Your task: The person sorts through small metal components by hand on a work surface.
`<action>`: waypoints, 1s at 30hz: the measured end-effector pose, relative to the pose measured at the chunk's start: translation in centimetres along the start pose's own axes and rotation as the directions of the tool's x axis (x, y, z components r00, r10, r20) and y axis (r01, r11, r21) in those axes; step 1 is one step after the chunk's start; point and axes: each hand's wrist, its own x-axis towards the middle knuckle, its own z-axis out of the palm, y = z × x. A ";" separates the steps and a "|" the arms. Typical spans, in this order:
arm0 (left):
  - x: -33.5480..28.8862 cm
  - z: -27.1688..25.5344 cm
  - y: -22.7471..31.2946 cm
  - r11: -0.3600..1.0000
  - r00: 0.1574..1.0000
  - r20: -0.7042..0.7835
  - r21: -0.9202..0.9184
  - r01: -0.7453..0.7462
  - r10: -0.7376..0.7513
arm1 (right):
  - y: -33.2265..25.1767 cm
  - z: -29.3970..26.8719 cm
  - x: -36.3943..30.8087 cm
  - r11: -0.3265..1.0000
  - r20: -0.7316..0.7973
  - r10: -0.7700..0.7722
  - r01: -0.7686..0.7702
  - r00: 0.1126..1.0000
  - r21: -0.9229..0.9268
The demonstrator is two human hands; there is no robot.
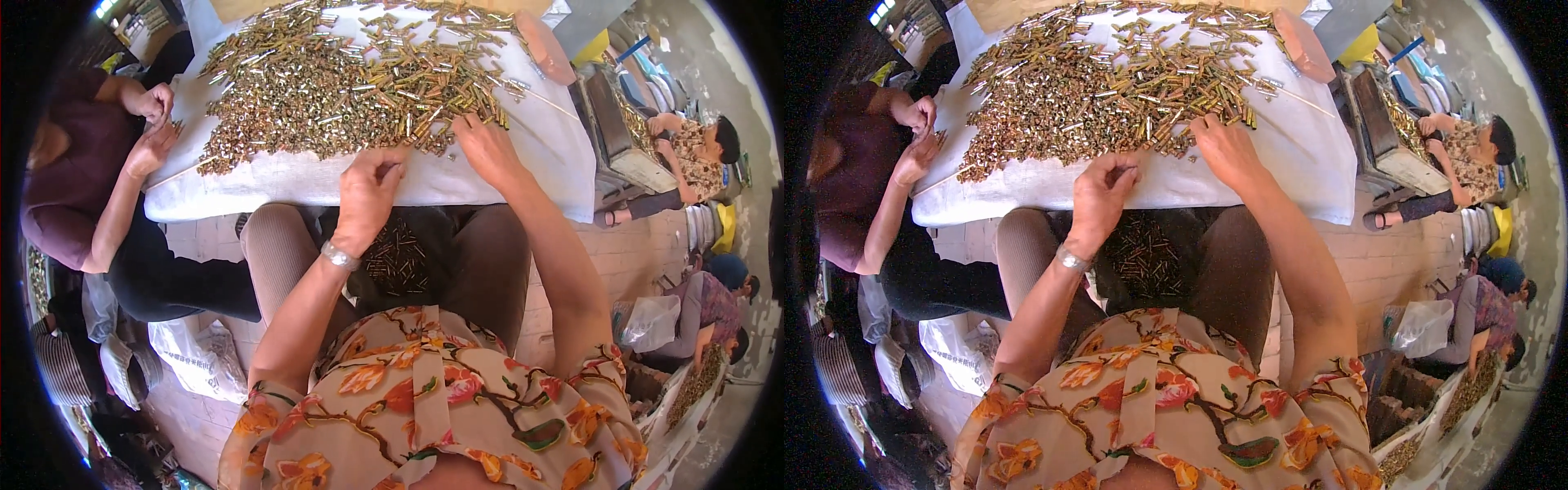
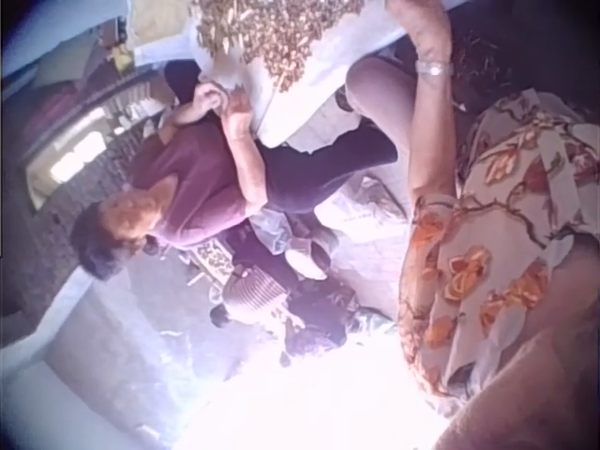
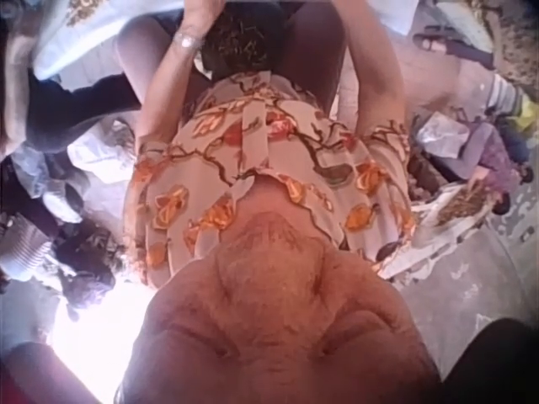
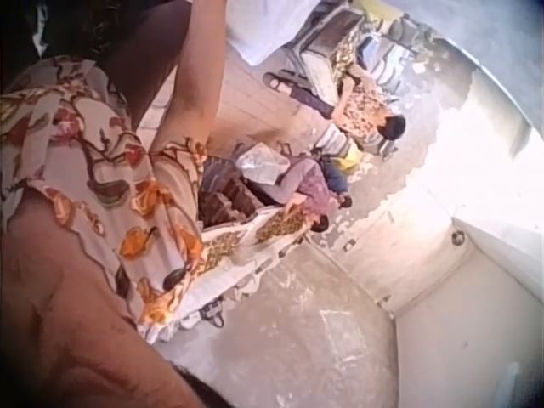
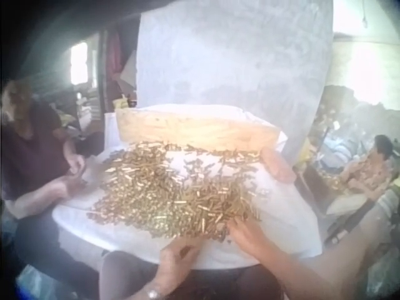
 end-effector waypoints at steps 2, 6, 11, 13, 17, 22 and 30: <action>-1.2 -0.7 -0.4 0.793 0.904 0.213 -0.435 0.427 -0.370 | -0.2 0.1 0.0 0.999 0.003 0.026 -0.026 1.000 0.020; -2.8 -1.9 1.5 0.521 0.838 0.300 -0.674 0.525 -0.457 | 0.3 0.5 0.0 1.000 0.027 0.017 -0.017 1.000 0.002; -4.0 -2.7 2.0 0.444 0.859 0.313 -0.754 0.484 -0.406 | 0.7 0.2 -1.6 0.896 -0.184 0.193 -0.097 0.964 0.433; -4.5 -3.3 2.3 0.433 0.867 0.311 -0.769 0.470 -0.389 | -2.1 -3.0 -2.1 0.655 0.059 0.324 -0.269 0.944 0.706; -5.2 -3.8 3.8 0.396 0.880 0.316 -0.802 0.447 -0.354 | -7.6 -8.0 -4.7 -0.127 0.465 0.340 -0.450 0.817 0.884; -5.9 -4.4 5.0 0.398 0.904 0.297 -0.822 0.406 -0.309 | -12.1 -9.7 -6.7 -0.102 0.367 0.398 -0.357 0.841 0.928; -6.3 -4.9 6.3 0.384 0.925 0.265 -0.852 0.356 -0.271 | -13.7 -8.2 -7.4 0.219 0.001 0.472 -0.118 0.882 0.969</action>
